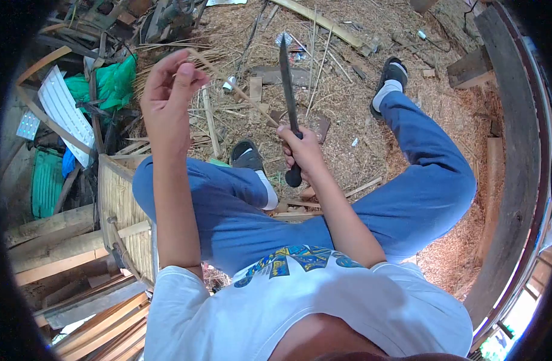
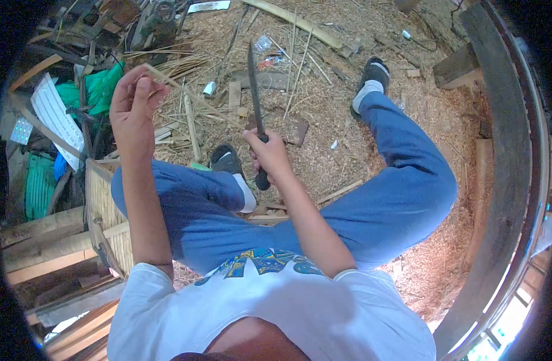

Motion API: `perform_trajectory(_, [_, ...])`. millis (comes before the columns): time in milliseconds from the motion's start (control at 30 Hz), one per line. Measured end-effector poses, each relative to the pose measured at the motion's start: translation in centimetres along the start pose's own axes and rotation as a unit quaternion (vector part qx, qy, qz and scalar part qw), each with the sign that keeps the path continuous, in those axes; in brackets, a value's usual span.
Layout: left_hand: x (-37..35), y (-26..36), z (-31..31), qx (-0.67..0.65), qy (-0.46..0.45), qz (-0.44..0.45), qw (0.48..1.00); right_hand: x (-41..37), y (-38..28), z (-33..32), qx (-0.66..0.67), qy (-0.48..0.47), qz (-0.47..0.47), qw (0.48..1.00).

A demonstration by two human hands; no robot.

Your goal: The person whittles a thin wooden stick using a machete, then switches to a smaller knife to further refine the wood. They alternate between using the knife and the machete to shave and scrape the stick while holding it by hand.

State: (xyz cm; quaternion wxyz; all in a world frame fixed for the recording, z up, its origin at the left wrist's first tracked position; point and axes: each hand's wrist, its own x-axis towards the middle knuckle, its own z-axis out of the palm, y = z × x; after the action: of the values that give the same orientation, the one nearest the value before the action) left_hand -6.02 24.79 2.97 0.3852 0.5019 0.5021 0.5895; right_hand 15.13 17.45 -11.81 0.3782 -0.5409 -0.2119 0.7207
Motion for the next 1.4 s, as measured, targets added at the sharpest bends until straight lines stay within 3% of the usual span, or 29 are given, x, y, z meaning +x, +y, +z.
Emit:
perform_trajectory(133, [0.1, -0.7, -0.2, -0.060, -0.046, 0.026, 0.997, 1.6, 0.7, -0.8, -0.012, -0.026, -0.007, 1.000])
perform_trajectory(233, [-0.8, 0.1, 1.4, -0.130, -0.040, -0.002, 0.991, 2.2, 0.7, -1.7, -0.008, -0.033, -0.029, 0.999])
perform_trajectory(567, [-1.7, -0.7, 3.2, 0.060, -0.085, 0.008, 0.995, 2.7, 1.4, -4.1, -0.048, 0.026, -0.042, 0.998])
perform_trajectory(767, [-1.8, -0.6, 3.7, 0.037, -0.060, 0.067, 0.995, 2.9, 1.8, -4.3, -0.063, 0.018, -0.056, 0.996])
perform_trajectory(867, [-1.3, -1.4, 2.8, 0.083, -0.092, 0.095, 0.988, 3.0, 2.0, -4.4, -0.087, 0.016, -0.076, 0.993])
perform_trajectory(967, [-1.7, -1.0, 3.2, 0.104, -0.081, 0.087, 0.987, 2.9, 2.0, -4.4, -0.104, 0.015, -0.082, 0.991])
perform_trajectory(1167, [-1.8, -0.1, 3.8, 0.024, -0.028, 0.046, 0.998, 2.8, 1.8, -4.7, -0.069, 0.008, -0.074, 0.995])
perform_trajectory(1400, [-1.9, -0.5, 3.6, 0.045, -0.080, 0.017, 0.996, 3.0, 1.7, -4.9, -0.032, 0.014, -0.075, 0.997])
